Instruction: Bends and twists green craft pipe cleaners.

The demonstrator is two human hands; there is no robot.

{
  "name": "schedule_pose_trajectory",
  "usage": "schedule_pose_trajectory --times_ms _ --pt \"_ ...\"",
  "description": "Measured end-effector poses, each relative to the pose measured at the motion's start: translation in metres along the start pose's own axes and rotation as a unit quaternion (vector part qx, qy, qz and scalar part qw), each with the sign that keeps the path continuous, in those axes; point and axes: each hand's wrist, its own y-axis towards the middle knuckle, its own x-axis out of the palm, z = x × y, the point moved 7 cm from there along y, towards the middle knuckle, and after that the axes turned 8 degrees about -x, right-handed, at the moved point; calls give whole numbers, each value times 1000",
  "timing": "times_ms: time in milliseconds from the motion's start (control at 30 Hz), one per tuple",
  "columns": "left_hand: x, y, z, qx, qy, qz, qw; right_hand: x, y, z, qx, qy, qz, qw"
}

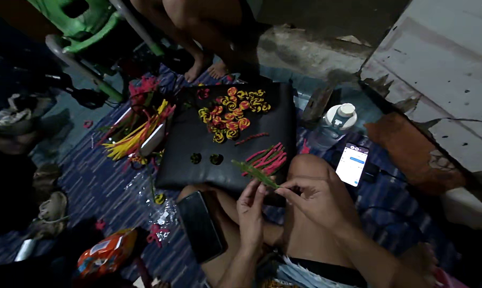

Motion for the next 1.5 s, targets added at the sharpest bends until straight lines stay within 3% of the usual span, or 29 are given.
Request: schedule_pose_trajectory --times_ms 100,233,267,333,400,467,500,567,633,733,900,1067,1200,1367,1500 --pt "-5 4 17 48 -6 45 998 6 -3 2 3 -21 -11 1000" --pt "-11 6 27 80 -16 91 993 13 -6 -4 -60 -141 -41 987" --pt "-13 7 26 67 -25 97 993 18 -7 -4 -38 -105 -58 992" --pt "-13 8 22 32 -56 93 994 31 -12 0 85 89 -99 987" --pt "-9 9 20 11 -90 77 993 46 -22 10 251 289 -136 914" --pt "-6 10 19 13 -95 63 993 54 -30 13 304 374 -176 858" --pt "-7 11 20 24 -87 61 994 53 -30 13 285 361 -196 866" --pt "-10 13 23 49 -57 63 995 42 -25 13 209 234 -212 926" --pt "-13 15 26 59 -26 61 996 25 -14 13 133 60 -151 978" --pt "-11 19 26 68 13 48 996 11 6 3 27 -32 -57 997" --pt "-12 22 24 81 55 22 995 15 11 0 3 12 -10 1000" --pt "-9 15 16 78 -6 67 995 11 7 12 132 157 97 974" --pt "-1 18 10 15 -55 98 994 14 1 16 59 176 155 970" --pt "12 17 15 24 77 -83 993 7 1 23 59 146 196 968" --pt "6 11 17 65 138 -107 982 13 4 22 67 138 166 974"
